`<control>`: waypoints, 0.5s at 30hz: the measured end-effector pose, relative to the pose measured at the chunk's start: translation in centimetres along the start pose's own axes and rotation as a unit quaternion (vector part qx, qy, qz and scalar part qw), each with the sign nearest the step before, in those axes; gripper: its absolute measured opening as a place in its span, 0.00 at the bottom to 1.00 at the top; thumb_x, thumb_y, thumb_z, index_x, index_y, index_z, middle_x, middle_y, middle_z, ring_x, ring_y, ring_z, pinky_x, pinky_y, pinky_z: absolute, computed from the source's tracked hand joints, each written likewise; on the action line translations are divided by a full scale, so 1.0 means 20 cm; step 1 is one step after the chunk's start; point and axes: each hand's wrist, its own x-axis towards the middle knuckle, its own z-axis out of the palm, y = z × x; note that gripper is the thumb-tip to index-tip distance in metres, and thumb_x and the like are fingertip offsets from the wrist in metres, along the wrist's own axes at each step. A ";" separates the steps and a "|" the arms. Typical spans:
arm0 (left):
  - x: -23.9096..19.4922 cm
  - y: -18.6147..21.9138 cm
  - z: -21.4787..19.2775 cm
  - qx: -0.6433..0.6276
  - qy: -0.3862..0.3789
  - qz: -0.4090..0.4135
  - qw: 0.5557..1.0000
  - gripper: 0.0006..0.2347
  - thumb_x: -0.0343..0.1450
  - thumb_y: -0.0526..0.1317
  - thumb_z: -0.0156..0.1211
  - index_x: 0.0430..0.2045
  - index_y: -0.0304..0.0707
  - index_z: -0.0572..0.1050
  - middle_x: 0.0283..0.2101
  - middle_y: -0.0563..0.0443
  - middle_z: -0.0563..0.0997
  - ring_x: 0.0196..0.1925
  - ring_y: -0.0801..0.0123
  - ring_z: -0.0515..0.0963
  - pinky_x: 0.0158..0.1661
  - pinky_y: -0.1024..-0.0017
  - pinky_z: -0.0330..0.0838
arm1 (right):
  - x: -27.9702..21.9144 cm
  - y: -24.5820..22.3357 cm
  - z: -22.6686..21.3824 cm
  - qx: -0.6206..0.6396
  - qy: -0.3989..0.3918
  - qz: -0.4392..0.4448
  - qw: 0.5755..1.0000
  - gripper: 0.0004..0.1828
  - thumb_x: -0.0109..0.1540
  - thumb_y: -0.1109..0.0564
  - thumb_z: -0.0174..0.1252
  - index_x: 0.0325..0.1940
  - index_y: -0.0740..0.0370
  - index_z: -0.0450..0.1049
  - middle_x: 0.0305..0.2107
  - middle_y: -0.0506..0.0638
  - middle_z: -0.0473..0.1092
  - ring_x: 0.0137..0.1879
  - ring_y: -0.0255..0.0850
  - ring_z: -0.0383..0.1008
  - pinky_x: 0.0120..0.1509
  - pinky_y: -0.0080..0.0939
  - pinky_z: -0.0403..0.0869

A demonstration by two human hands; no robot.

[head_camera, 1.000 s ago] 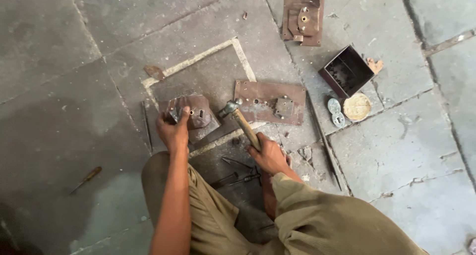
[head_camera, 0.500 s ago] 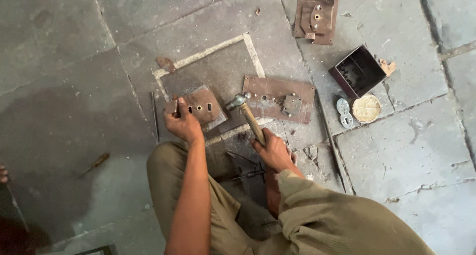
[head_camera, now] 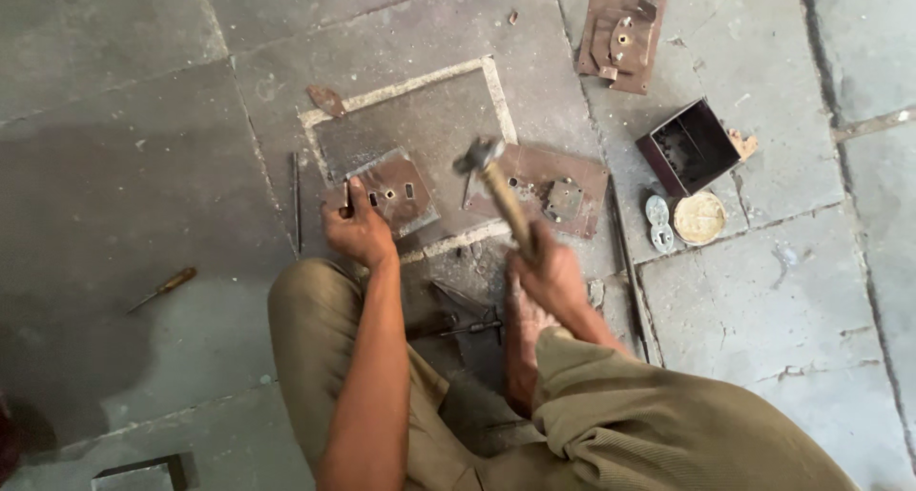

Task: The person assembles a metal latch mechanism by hand and using a hammer. The person picks up small metal components, aligns them on a metal plate, and strikes them with a hammer to secure the pieces together, handling the plate and components multiple times throughout the process.

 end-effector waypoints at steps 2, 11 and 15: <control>0.02 -0.01 0.00 0.043 0.003 -0.003 0.999 0.15 0.69 0.44 0.73 0.25 0.27 0.77 0.24 0.46 0.82 0.23 0.68 0.79 0.27 0.66 0.72 | -0.05 -0.05 -0.20 -0.007 0.095 -0.094 0.991 0.17 0.65 0.50 0.63 0.46 0.65 0.68 0.24 0.52 0.71 0.23 0.39 0.71 0.24 0.40 0.74; 0.03 0.00 0.00 0.053 -0.002 0.004 0.999 0.17 0.69 0.46 0.73 0.23 0.28 0.76 0.24 0.45 0.83 0.23 0.64 0.81 0.28 0.64 0.74 | -0.27 -0.25 -0.63 0.342 0.363 -0.480 0.722 0.03 0.74 0.58 0.54 0.51 0.52 0.68 0.24 0.48 0.67 0.20 0.31 0.67 0.24 0.35 0.69; 0.04 0.00 -0.01 0.062 0.006 0.020 0.998 0.17 0.68 0.46 0.73 0.22 0.28 0.76 0.24 0.44 0.83 0.24 0.64 0.81 0.30 0.64 0.74 | -0.07 -0.16 -0.24 0.230 0.383 -0.479 0.756 0.18 0.74 0.53 0.42 0.69 0.53 0.62 0.24 0.48 0.72 0.24 0.30 0.66 0.25 0.32 0.69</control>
